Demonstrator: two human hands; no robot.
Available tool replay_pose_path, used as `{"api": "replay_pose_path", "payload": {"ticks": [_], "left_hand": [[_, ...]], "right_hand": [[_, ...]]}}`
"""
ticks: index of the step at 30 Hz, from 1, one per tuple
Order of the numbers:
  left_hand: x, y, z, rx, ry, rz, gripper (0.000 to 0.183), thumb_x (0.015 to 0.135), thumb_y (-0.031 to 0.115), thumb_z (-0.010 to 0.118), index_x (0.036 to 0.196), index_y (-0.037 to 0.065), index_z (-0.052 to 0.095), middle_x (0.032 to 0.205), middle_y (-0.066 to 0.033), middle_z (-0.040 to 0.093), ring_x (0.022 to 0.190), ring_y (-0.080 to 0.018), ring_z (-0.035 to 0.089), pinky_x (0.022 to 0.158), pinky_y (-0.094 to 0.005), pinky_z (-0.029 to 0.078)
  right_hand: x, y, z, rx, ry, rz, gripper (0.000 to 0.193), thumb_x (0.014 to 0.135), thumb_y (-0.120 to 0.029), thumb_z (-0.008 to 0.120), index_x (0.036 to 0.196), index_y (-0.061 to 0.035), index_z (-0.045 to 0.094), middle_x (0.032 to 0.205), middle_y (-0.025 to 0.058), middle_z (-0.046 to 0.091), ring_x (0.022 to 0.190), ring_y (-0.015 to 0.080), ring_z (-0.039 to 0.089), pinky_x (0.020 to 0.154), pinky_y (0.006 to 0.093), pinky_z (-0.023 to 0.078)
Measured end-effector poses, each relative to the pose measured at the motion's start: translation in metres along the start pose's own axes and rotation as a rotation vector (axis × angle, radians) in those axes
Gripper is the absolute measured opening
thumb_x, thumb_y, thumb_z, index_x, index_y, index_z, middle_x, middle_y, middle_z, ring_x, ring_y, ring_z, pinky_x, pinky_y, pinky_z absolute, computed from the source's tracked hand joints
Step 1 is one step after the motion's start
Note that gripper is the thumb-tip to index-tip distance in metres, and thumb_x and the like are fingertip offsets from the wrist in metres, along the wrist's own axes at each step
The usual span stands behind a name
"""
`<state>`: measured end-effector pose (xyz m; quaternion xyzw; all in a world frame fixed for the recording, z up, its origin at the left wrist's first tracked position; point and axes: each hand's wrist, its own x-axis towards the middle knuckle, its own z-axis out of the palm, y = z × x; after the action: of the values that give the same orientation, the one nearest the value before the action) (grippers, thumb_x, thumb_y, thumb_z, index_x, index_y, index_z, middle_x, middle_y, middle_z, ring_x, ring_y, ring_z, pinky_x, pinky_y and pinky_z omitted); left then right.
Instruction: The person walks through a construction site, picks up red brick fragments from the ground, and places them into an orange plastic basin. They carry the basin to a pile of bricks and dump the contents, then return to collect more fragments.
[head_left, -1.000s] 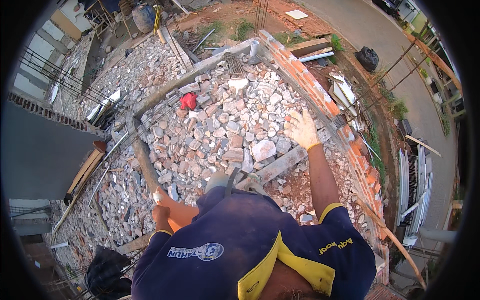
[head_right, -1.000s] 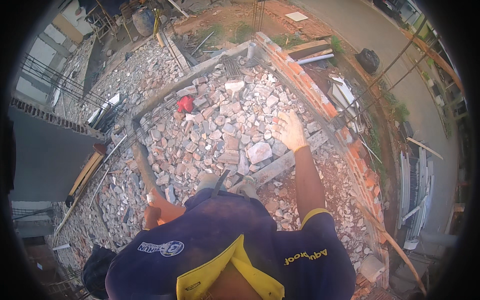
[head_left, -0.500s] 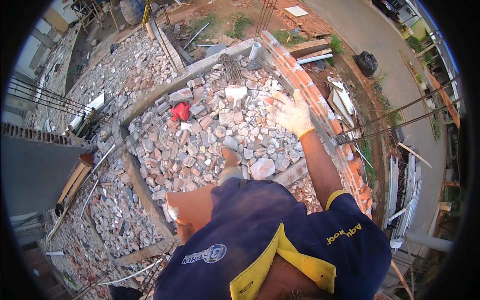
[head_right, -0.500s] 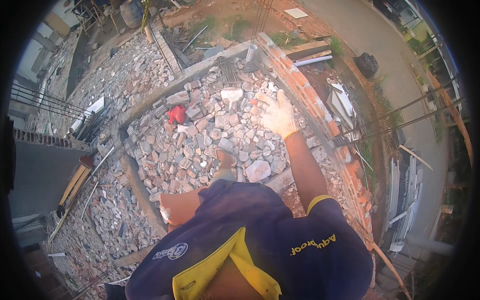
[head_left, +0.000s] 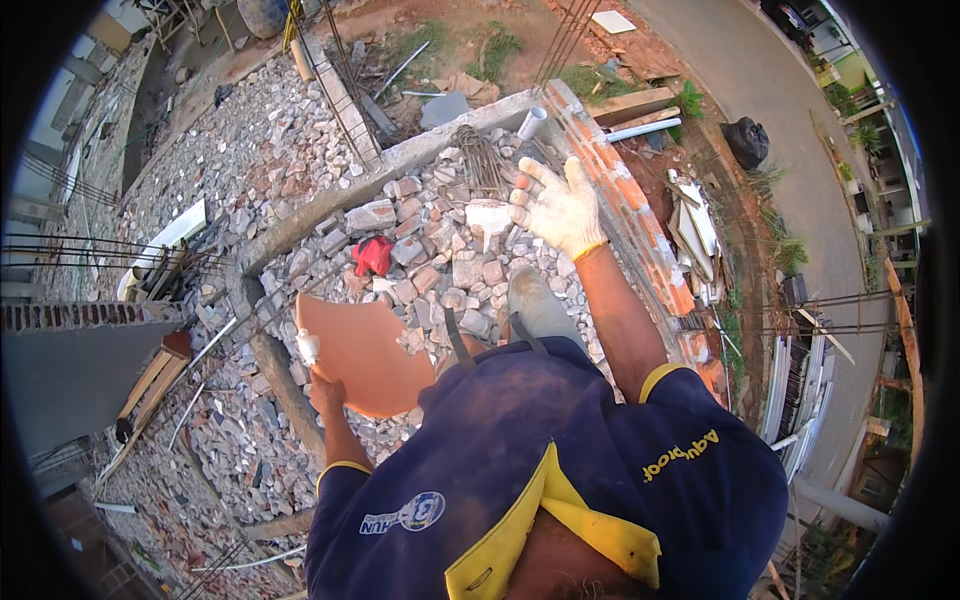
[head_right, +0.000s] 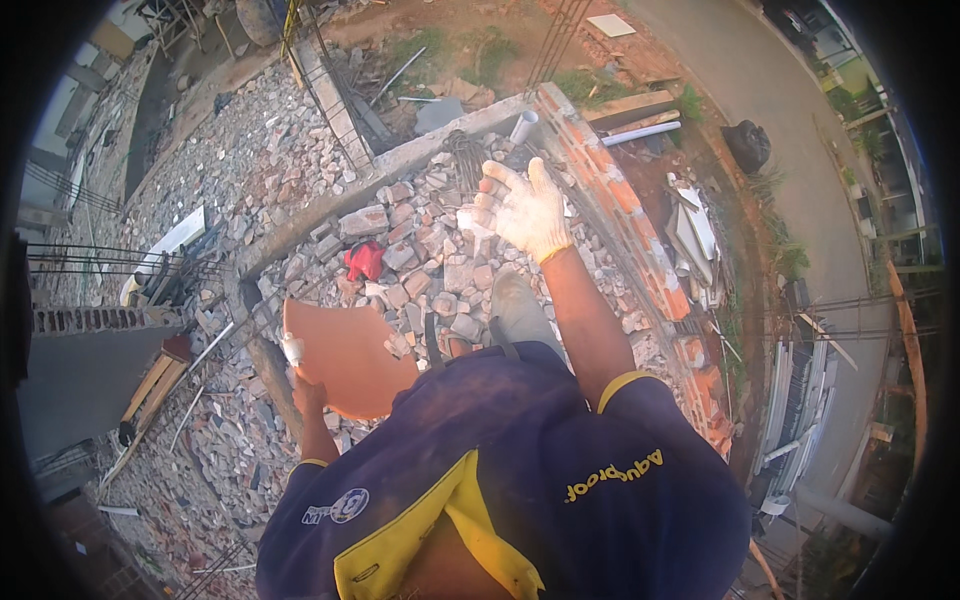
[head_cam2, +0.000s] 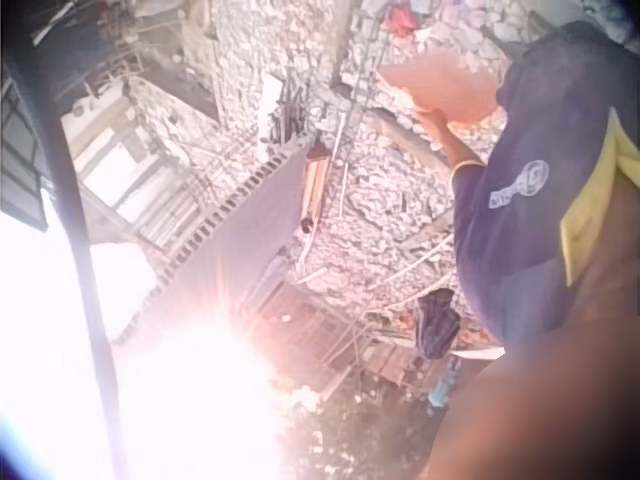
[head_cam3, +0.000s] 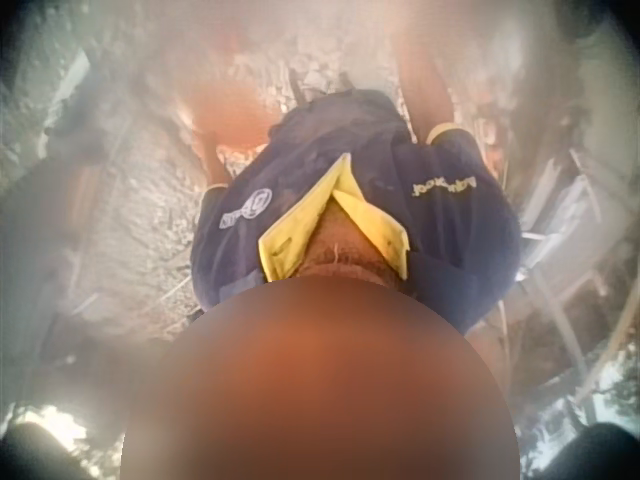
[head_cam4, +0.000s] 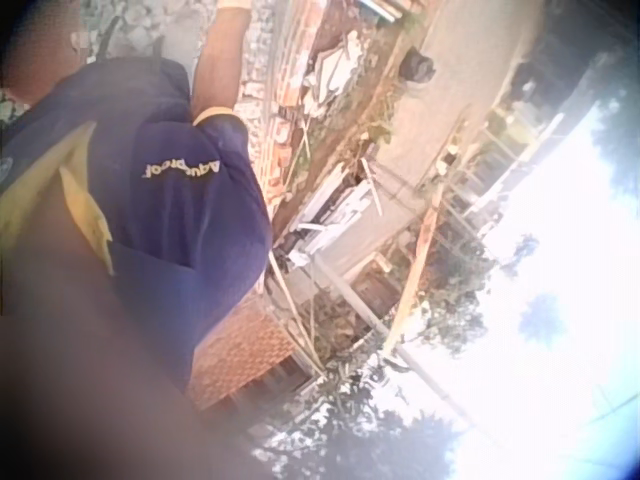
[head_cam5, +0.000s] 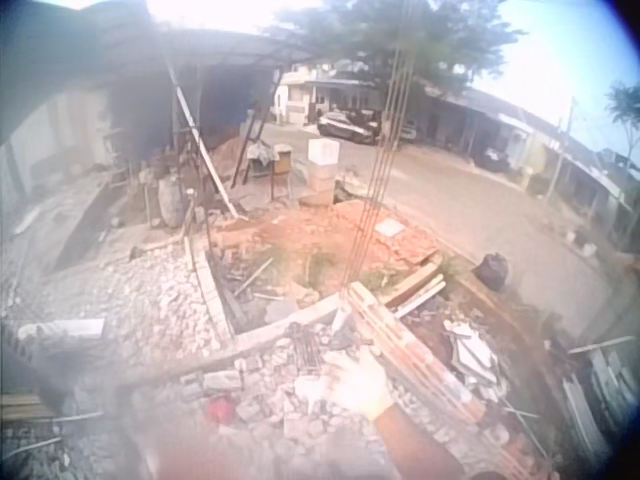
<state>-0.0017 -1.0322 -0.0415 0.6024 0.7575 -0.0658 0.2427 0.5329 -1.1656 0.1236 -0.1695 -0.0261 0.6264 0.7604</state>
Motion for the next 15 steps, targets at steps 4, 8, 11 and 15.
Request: {"api": "replay_pose_path", "payload": {"ticks": [4, 8, 11, 15], "left_hand": [[0.024, 0.042, -0.005, -0.044, 0.116, 0.05, 0.075, 0.077, 0.034, 0.065, 0.144, 0.012, 0.04, 0.11, -0.0267, 0.066, 0.106, -0.0435, 0.063, 0.091, -0.0499, 0.049], [0.038, 0.068, 0.007, -0.153, 0.238, -0.019, 0.07, 0.075, 0.035, 0.067, 0.137, 0.01, 0.048, 0.108, -0.0256, 0.067, 0.105, -0.0427, 0.063, 0.09, -0.0496, 0.05], [0.049, 0.086, 0.007, -0.06, 0.156, -0.104, 0.061, 0.074, 0.034, 0.069, 0.127, 0.006, 0.057, 0.11, -0.0244, 0.067, 0.105, -0.0403, 0.064, 0.091, -0.0491, 0.05], [0.07, 0.13, -0.019, 0.095, 0.01, -0.222, 0.05, 0.073, 0.029, 0.069, 0.114, 0.001, 0.064, 0.112, -0.0226, 0.067, 0.108, -0.0358, 0.064, 0.093, -0.0462, 0.05]], "right_hand": [[0.038, -0.021, -0.006, -0.008, 0.023, 0.007, 0.065, 0.091, -0.054, 0.057, 0.128, -0.0006, 0.056, 0.102, 0.0153, 0.066, 0.093, 0.0347, 0.063, 0.087, 0.0528, 0.05], [0.081, -0.053, -0.043, -0.11, 0.067, -0.053, 0.039, 0.092, -0.029, 0.065, 0.122, -0.0045, 0.06, 0.093, 0.0093, 0.065, 0.087, 0.0266, 0.064, 0.082, 0.0465, 0.053], [0.109, -0.096, -0.1, -0.226, 0.226, -0.101, 0.029, 0.09, -0.008, 0.066, 0.118, -0.0082, 0.061, 0.087, 0.0035, 0.063, 0.08, 0.0189, 0.062, 0.074, 0.039, 0.054], [0.088, -0.172, -0.221, -0.357, 0.701, -0.22, 0.03, 0.089, -0.009, 0.066, 0.119, -0.0077, 0.059, 0.088, 0.003, 0.062, 0.077, 0.0163, 0.06, 0.068, 0.0357, 0.051]]}}
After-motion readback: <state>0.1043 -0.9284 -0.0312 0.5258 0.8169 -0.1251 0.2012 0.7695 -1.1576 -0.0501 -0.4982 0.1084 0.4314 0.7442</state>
